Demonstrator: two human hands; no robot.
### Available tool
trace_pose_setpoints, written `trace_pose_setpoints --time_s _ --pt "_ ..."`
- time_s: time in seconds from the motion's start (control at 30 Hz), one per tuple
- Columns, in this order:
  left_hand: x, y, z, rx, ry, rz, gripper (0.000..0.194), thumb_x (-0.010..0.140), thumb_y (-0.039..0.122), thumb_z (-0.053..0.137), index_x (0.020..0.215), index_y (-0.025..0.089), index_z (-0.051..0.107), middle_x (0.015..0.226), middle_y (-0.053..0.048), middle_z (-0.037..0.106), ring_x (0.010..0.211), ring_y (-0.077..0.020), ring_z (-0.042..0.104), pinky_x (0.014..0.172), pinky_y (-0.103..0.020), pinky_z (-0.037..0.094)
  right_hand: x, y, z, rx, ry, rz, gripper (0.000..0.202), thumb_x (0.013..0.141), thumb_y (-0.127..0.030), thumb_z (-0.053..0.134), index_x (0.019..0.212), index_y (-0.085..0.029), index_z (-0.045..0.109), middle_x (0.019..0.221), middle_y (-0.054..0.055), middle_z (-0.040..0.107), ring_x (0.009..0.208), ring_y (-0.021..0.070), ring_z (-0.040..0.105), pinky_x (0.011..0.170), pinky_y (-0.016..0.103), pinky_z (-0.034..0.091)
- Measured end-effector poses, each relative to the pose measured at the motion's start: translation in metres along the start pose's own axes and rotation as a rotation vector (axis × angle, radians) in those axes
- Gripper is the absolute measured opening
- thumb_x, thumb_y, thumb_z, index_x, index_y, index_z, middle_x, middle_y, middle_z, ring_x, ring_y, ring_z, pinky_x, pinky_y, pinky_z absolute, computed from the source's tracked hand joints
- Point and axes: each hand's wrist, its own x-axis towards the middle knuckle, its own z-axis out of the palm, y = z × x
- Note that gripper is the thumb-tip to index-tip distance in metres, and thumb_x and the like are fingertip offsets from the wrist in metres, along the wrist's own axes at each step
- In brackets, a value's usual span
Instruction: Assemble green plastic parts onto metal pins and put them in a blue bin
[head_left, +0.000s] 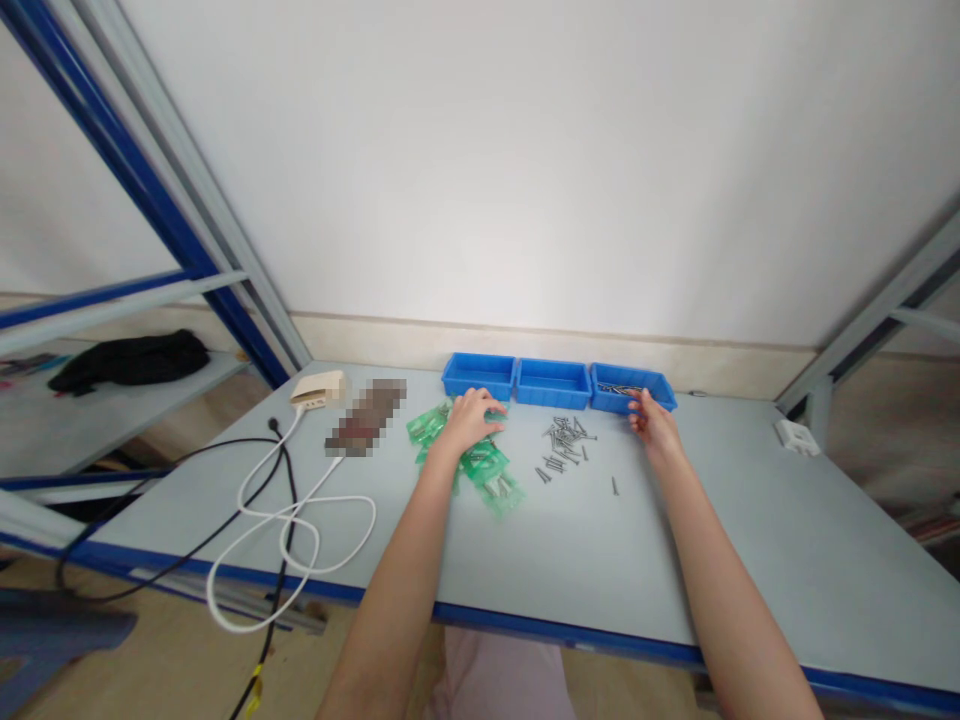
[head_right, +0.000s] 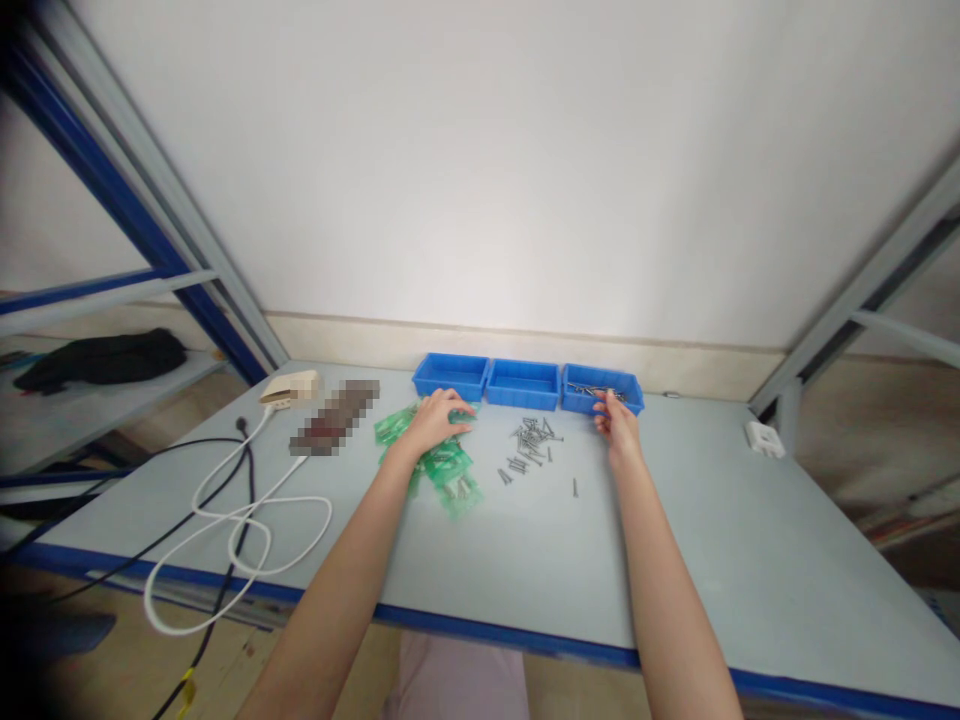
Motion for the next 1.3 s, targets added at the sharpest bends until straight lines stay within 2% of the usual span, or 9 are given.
trace_pose_setpoints --time_s 0.1,0.27,0.47,0.6,0.73,0.9,1.03,1.17,1.3 --pt "-0.002 0.011 0.007 0.152 0.013 0.078 0.017 0.079 0.028 0.06 0.095 0.024 0.065 0.101 -0.004 0.055 0.1 -0.0225 0.046 0.084 -0.035 0.034 -0.011 -0.001 0.012 -0.092 -0.12 -0.041 0.043 0.055 -0.052 0.073 0.079 -0.017 0.067 0.062 -0.002 0.058 0.043 0.0048 0.042 0.04 0.019 0.031" --pt "-0.003 0.023 0.012 0.377 0.059 0.075 0.015 0.084 0.019 0.051 0.096 0.019 0.06 0.102 -0.01 0.054 0.099 -0.0254 0.046 0.081 -0.037 0.033 -0.036 -0.007 0.034 -0.16 -0.269 -0.063 0.039 0.059 -0.052 0.069 0.078 -0.018 0.066 0.063 -0.002 0.057 0.045 0.006 0.043 0.044 0.021 0.032" --pt "-0.002 0.027 0.014 0.428 0.069 0.061 0.02 0.086 0.012 0.041 0.09 0.015 0.06 0.1 -0.014 0.055 0.099 -0.0288 0.046 0.079 -0.039 0.033 -0.056 -0.011 0.048 -0.238 -0.424 -0.068 0.041 0.063 -0.055 0.065 0.078 -0.016 0.065 0.063 0.0 0.057 0.047 0.007 0.043 0.046 0.022 0.033" --pt "0.001 0.032 0.014 0.22 0.11 0.088 0.013 0.085 0.018 0.046 0.086 0.017 0.059 0.096 -0.01 0.056 0.097 -0.0257 0.047 0.081 -0.037 0.034 -0.055 -0.005 0.052 -0.323 -0.486 -0.059 0.042 0.065 -0.056 0.062 0.079 -0.016 0.063 0.064 0.001 0.059 0.047 0.0084 0.045 0.047 0.023 0.034" --pt "0.007 0.047 0.017 -0.348 0.19 0.084 0.013 0.086 0.028 0.047 0.086 0.018 0.056 0.087 -0.004 0.059 0.085 -0.0175 0.052 0.078 -0.029 0.039 -0.057 0.003 0.056 -0.435 -0.557 -0.083 0.039 0.068 -0.053 0.06 0.081 -0.016 0.064 0.07 0.003 0.061 0.052 0.0101 0.048 0.048 0.023 0.035" --pt "0.013 0.062 0.025 -0.923 0.135 0.075 0.019 0.083 0.035 0.05 0.084 0.016 0.053 0.077 -0.001 0.06 0.075 -0.014 0.057 0.072 -0.025 0.043 -0.067 0.011 0.064 -0.48 -0.755 -0.163 0.034 0.071 -0.047 0.06 0.087 -0.017 0.064 0.078 0.003 0.062 0.061 0.0108 0.051 0.055 0.023 0.039" --pt "0.014 0.06 0.028 -0.96 0.145 0.042 0.018 0.082 0.034 0.05 0.081 0.016 0.052 0.073 -0.001 0.06 0.073 -0.0139 0.057 0.072 -0.025 0.043 -0.066 0.016 0.068 -0.476 -0.73 -0.213 0.03 0.071 -0.045 0.06 0.076 -0.016 0.061 0.066 0.001 0.059 0.053 0.0102 0.048 0.053 0.024 0.039" --pt "0.011 0.058 0.025 -0.757 0.188 0.053 0.018 0.082 0.033 0.05 0.079 0.016 0.053 0.072 0.0 0.06 0.071 -0.013 0.055 0.071 -0.024 0.04 -0.062 0.017 0.067 -0.473 -0.654 -0.263 0.031 0.075 -0.048 0.053 0.071 -0.017 0.058 0.062 0.001 0.057 0.052 0.011 0.048 0.053 0.025 0.039" --pt "0.007 0.06 0.021 -0.662 0.069 0.102 0.026 0.085 0.035 0.045 0.069 0.016 0.052 0.063 0.002 0.054 0.062 -0.011 0.049 0.063 -0.023 0.036 -0.062 0.015 0.065 -0.517 -0.575 -0.306 0.038 0.08 -0.05 0.046 0.063 -0.018 0.053 0.057 0.0 0.052 0.049 0.0109 0.046 0.051 0.025 0.037"
